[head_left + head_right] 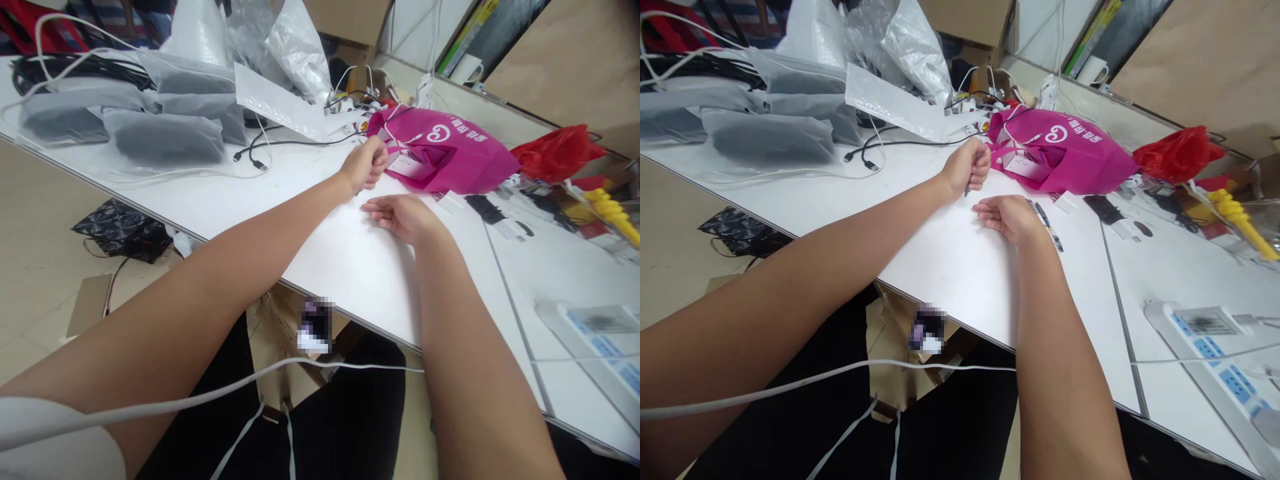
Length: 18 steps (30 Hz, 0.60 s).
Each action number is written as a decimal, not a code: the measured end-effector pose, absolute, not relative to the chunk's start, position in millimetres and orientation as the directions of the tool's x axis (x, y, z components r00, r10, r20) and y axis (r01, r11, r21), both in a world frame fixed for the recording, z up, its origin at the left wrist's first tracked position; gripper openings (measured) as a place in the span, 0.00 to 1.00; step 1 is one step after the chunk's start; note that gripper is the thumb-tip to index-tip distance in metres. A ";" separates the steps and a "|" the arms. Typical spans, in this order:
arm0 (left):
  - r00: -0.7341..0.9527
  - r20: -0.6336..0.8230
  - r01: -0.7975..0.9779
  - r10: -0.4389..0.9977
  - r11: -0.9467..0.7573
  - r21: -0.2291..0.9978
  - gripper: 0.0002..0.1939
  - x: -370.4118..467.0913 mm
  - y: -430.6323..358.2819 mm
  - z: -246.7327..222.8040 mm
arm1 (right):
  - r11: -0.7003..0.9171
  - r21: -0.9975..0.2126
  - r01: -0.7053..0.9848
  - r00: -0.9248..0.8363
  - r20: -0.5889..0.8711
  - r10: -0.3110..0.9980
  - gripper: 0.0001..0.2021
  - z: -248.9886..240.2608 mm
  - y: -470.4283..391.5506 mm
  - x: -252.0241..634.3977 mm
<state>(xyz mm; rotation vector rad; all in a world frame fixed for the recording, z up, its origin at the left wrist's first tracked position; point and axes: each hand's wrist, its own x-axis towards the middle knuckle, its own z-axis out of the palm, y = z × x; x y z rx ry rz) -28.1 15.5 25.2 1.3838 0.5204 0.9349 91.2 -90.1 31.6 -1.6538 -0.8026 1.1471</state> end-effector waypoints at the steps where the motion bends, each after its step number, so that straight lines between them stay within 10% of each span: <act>1: 0.510 0.215 -0.211 0.833 -0.122 0.970 0.31 -30.1 20.9 26.6 | -0.339 -0.941 -0.003 0.369 -0.316 0.874 0.15 32.1 -90.1 91.5; 9: 0.344 0.399 0.545 0.850 -0.527 0.652 0.12 -64.8 60.8 22.1 | -0.297 -0.954 -0.050 0.391 -0.293 0.873 0.15 30.3 -89.0 94.7; 18: 0.496 0.229 0.696 0.838 -0.541 0.473 0.23 -67.3 69.5 1.1 | -0.290 -0.957 -0.012 0.388 -0.271 0.881 0.10 27.5 -89.0 93.7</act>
